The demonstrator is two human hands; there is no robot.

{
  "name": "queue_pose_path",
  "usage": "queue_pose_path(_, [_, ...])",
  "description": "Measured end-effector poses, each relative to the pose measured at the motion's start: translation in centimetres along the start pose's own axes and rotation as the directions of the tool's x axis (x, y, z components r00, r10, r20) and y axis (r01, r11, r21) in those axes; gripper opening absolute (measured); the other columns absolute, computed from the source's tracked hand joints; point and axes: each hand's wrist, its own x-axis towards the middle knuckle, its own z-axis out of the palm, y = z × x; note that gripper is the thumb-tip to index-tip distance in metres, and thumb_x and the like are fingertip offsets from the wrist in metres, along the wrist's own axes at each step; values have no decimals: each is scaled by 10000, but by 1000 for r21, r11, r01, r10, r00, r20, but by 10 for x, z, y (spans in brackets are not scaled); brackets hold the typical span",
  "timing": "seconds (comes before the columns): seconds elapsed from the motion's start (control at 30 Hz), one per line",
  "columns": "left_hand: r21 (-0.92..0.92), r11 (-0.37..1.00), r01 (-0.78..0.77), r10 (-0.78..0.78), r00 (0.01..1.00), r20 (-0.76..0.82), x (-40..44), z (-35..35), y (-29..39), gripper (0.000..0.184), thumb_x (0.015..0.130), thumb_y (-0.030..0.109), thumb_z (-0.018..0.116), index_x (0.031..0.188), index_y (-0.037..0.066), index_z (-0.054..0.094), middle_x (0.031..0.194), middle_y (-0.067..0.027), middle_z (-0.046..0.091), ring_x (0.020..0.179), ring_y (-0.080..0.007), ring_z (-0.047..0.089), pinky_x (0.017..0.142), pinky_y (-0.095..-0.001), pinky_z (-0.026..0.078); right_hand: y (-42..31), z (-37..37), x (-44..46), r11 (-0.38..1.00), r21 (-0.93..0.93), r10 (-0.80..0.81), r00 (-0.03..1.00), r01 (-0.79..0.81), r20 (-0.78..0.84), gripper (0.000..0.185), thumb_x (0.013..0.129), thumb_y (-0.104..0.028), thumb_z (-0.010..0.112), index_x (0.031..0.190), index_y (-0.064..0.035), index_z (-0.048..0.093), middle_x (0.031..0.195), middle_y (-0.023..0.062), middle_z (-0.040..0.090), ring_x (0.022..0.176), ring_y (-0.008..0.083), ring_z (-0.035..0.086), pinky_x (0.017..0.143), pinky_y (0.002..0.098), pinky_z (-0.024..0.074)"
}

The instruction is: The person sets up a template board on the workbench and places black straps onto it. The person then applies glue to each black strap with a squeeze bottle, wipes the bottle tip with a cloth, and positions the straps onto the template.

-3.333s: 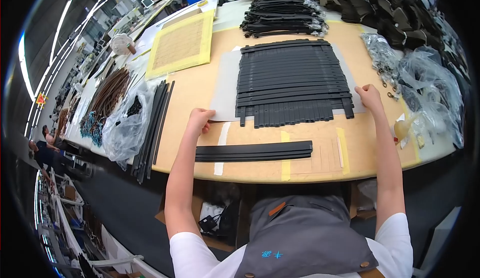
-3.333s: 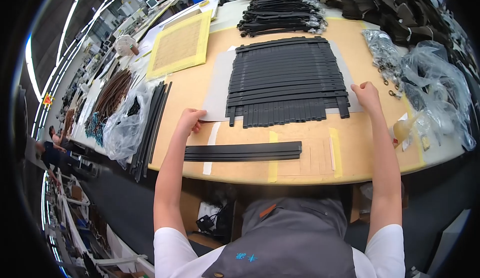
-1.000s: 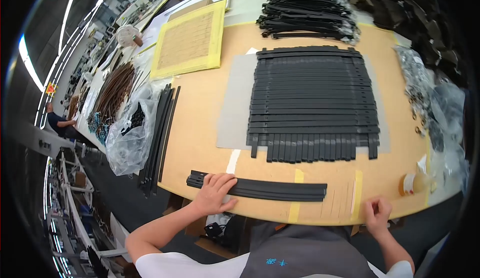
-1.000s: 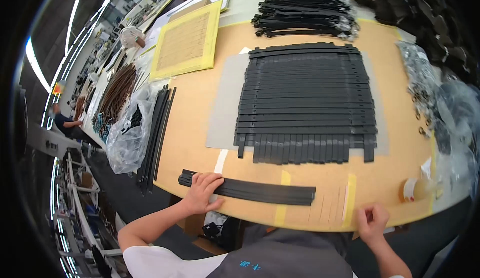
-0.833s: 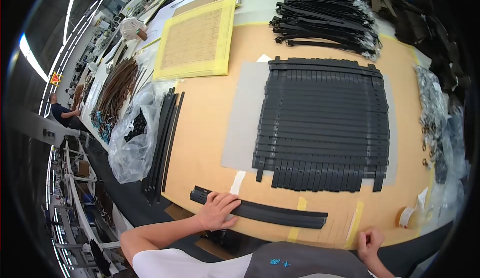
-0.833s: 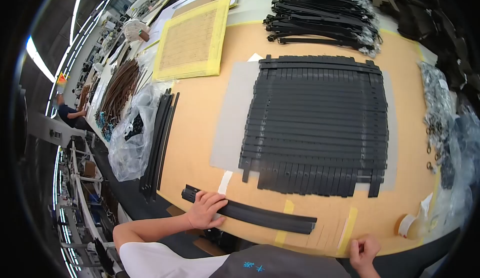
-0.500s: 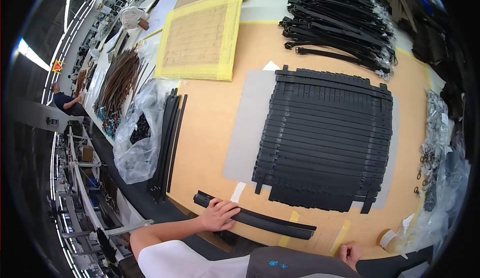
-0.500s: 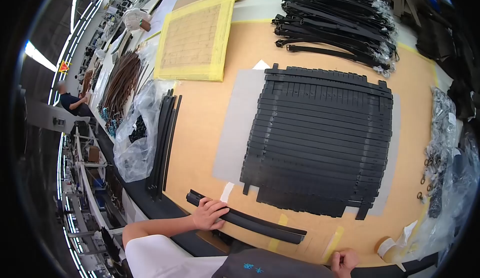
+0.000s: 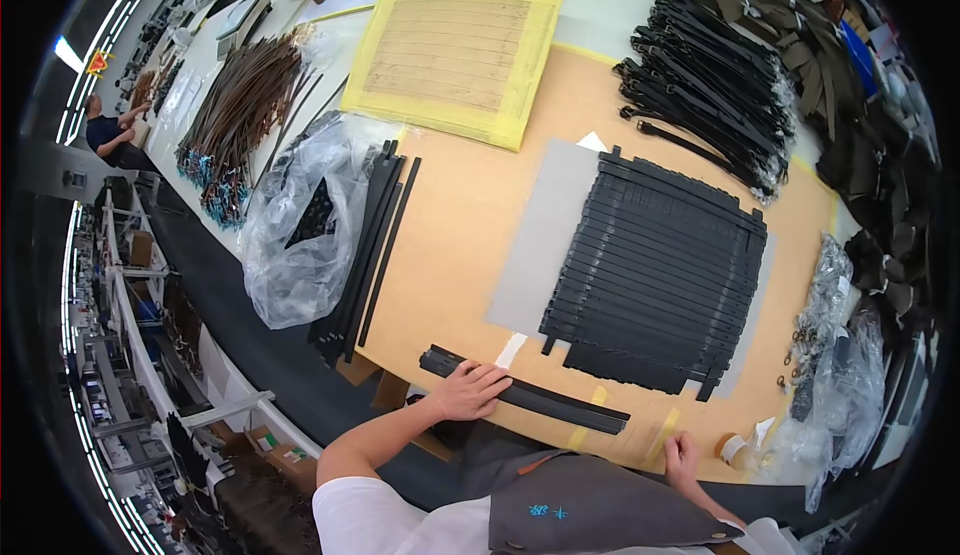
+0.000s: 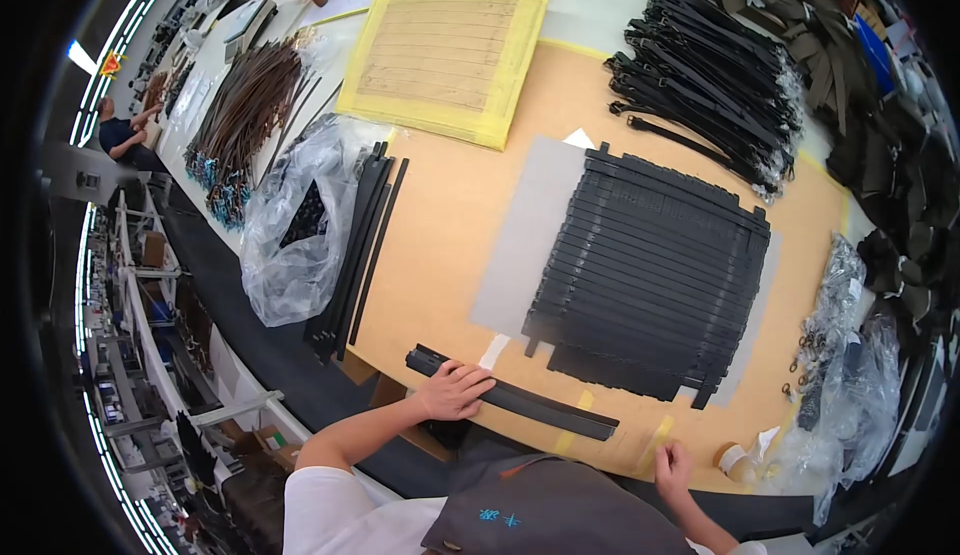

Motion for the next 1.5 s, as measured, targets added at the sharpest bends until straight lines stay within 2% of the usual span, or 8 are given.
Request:
queue_pose_path(0.13, [-154,988,25,-28,999,-16,-5,-3,-6,452,879,271,610,1285,73,599,1346,-79,555,1233,-218,517,1044,-408,356,-145,36,92,969,160,-201,976,186,84,194,970,-115,575,803,-16,557,676,13,574,616,75,544,547,241,426])
queue_pose_path(0.47, [-394,918,33,-68,995,-76,-6,-31,-16,451,847,209,651,1255,36,567,1366,-158,522,1231,-272,527,1021,-411,360,-365,203,393,719,658,34,957,-225,290,409,963,-312,629,1201,3,525,1216,138,593,1119,219,587,943,331,468])
queue_pose_path(0.63, [-419,891,177,-271,946,-178,23,-59,-39,318,864,140,628,1156,18,598,1297,-160,549,1168,-304,545,987,-406,412,-407,268,481,718,632,74,934,-293,349,588,938,-392,666,1342,-19,456,1210,117,564,1053,197,567,890,301,477])
queue_pose_path(0.77, [-542,787,294,-528,775,-347,60,-77,-90,299,864,96,658,1143,6,600,1233,-167,585,1087,-303,588,894,-366,479,-423,280,502,797,461,156,870,-391,467,483,915,-439,707,1223,-90,580,998,31,626,726,90,527,548,223,402])
queue_pose_path(0.87, [-913,269,307,-785,620,-23,94,-86,-153,345,976,255,617,1231,23,599,1284,-129,622,1115,-224,621,944,-347,486,-447,267,492,839,499,-52,881,-218,471,359,923,-399,715,1118,-110,631,871,-28,639,585,49,448,471,218,332])
queue_pose_path(1.03, [-927,-232,-293,-810,586,17,169,-146,-246,599,999,346,614,1402,-30,380,1304,-134,559,1161,-213,588,938,-391,499,-487,221,457,593,795,-315,871,-129,377,513,964,-296,666,1334,27,515,1229,116,639,1089,186,627,917,315,519])
queue_pose_path(1.2, [-813,-204,-545,-759,613,-220,194,-214,-232,497,1032,364,543,1398,51,421,1359,-103,554,1222,-230,570,996,-437,484,-482,196,377,641,767,-338,886,-31,318,514,965,-254,657,1348,50,497,1283,145,616,1184,201,601,1002,350,501])
queue_pose_path(1.5, [-874,238,-423,-962,19,-271,-2,-209,-169,502,963,20,521,1450,6,400,1384,-137,546,1245,-253,556,1071,-417,446,-466,312,222,719,646,-453,533,-256,715,343,983,-262,660,1228,-22,665,1159,52,705,1000,119,653,862,295,524])
